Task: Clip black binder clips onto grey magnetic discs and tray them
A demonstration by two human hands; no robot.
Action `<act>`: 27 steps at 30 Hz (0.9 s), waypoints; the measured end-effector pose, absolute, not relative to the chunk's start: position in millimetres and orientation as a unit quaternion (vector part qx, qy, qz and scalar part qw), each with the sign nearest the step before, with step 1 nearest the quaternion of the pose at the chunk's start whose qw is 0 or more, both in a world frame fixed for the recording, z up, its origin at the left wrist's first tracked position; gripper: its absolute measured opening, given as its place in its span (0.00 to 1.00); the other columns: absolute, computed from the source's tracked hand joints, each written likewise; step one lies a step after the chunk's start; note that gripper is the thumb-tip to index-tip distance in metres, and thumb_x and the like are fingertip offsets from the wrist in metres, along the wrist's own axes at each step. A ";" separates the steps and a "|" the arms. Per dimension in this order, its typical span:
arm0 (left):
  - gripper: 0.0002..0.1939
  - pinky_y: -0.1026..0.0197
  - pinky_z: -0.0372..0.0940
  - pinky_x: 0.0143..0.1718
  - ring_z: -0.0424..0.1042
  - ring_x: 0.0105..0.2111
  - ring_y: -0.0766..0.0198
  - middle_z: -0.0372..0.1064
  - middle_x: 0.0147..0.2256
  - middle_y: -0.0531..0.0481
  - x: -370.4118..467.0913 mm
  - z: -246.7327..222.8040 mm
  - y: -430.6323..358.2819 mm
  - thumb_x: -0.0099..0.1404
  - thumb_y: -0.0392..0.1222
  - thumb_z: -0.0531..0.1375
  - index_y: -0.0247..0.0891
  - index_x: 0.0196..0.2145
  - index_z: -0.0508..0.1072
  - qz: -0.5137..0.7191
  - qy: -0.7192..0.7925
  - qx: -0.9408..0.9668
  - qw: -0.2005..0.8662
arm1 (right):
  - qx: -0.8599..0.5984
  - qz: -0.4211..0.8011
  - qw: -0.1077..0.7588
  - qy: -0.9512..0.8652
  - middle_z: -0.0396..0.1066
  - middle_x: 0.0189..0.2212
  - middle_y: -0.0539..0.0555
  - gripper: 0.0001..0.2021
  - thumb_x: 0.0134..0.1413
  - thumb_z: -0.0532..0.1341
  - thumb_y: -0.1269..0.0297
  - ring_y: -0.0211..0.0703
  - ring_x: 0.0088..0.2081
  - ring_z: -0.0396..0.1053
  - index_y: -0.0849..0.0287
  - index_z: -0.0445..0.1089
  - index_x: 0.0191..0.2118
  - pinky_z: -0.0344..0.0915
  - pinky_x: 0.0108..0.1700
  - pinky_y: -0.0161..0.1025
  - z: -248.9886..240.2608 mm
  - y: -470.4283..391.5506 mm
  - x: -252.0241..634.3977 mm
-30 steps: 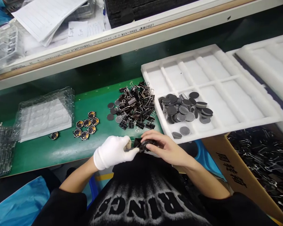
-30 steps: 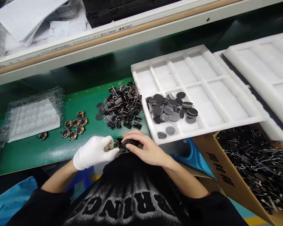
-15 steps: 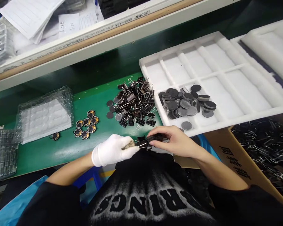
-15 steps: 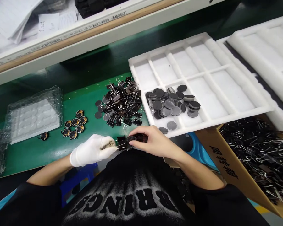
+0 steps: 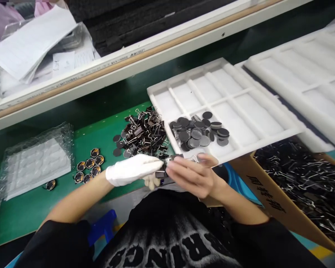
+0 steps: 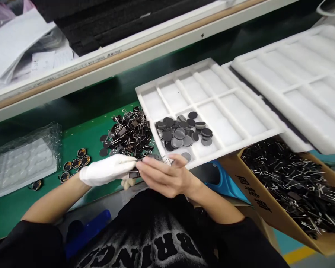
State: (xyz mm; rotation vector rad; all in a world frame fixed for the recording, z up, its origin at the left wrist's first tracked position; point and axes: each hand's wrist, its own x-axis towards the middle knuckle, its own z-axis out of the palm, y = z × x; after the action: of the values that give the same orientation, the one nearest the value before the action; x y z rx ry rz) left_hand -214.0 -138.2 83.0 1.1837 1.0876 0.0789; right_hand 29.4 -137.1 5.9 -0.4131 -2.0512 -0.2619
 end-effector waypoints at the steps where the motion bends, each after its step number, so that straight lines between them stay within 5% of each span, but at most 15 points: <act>1: 0.27 0.61 0.69 0.30 0.74 0.26 0.64 0.76 0.28 0.48 -209.0 85.9 -123.4 0.69 0.66 0.55 0.37 0.34 0.70 0.047 0.489 0.554 0.673 | -0.208 -0.139 0.508 -0.824 0.71 0.58 0.46 0.16 0.57 0.71 0.65 0.46 0.61 0.65 0.40 0.73 0.49 0.61 0.59 0.48 3.3 -133.7 34.6; 4: 0.25 0.61 0.69 0.34 0.76 0.31 0.63 0.78 0.33 0.48 -199.0 93.9 -62.6 0.70 0.65 0.54 0.38 0.39 0.71 0.079 0.544 0.681 0.484 | -0.350 -0.106 0.498 -0.786 0.66 0.60 0.55 0.29 0.53 0.74 0.59 0.56 0.63 0.61 0.40 0.66 0.58 0.62 0.57 0.52 -4.3 -122.1 53.9; 7: 0.24 0.63 0.64 0.36 0.74 0.35 0.64 0.78 0.39 0.47 -196.7 95.9 11.2 0.73 0.61 0.52 0.36 0.46 0.72 0.047 0.619 0.778 0.098 | -0.472 -0.037 0.407 -0.781 0.69 0.57 0.61 0.21 0.62 0.66 0.64 0.60 0.59 0.66 0.50 0.68 0.59 0.59 0.56 0.54 -10.6 -108.8 72.2; 9: 0.27 0.63 0.63 0.40 0.73 0.39 0.64 0.77 0.44 0.43 -198.0 92.3 55.0 0.74 0.59 0.50 0.31 0.52 0.70 0.031 0.630 0.776 0.024 | -0.506 0.011 0.342 -0.791 0.70 0.56 0.62 0.15 0.67 0.61 0.65 0.60 0.58 0.67 0.54 0.70 0.57 0.57 0.53 0.55 -14.6 -100.2 79.6; 13: 0.28 0.61 0.62 0.46 0.72 0.43 0.62 0.76 0.48 0.39 -201.7 73.1 114.9 0.74 0.57 0.51 0.29 0.52 0.73 -0.017 0.641 0.767 -0.005 | -0.498 0.068 0.251 -0.827 0.70 0.56 0.65 0.16 0.69 0.58 0.61 0.62 0.56 0.65 0.56 0.71 0.59 0.58 0.50 0.55 -21.6 -89.4 82.5; 18: 0.30 0.48 0.64 0.45 0.73 0.49 0.40 0.74 0.50 0.30 -206.1 44.4 154.4 0.68 0.62 0.57 0.32 0.50 0.78 -0.072 0.678 0.731 -0.022 | -0.487 0.075 0.247 -0.834 0.70 0.55 0.64 0.17 0.70 0.58 0.60 0.60 0.54 0.66 0.55 0.71 0.60 0.59 0.49 0.54 -25.9 -86.5 81.0; 27: 0.28 0.47 0.60 0.54 0.70 0.54 0.41 0.71 0.54 0.28 -193.3 43.3 153.5 0.68 0.54 0.59 0.29 0.56 0.73 -0.095 0.669 0.737 -0.020 | -0.468 0.059 0.280 -0.836 0.72 0.60 0.63 0.17 0.70 0.59 0.60 0.59 0.56 0.70 0.57 0.70 0.60 0.58 0.51 0.55 -34.7 -87.2 77.7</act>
State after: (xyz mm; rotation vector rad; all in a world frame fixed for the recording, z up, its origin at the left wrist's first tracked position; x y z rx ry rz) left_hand -193.3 153.5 43.3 2.3432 2.1297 -0.3021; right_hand 77.7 -87.2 -34.7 -1.2540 -2.2421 0.1588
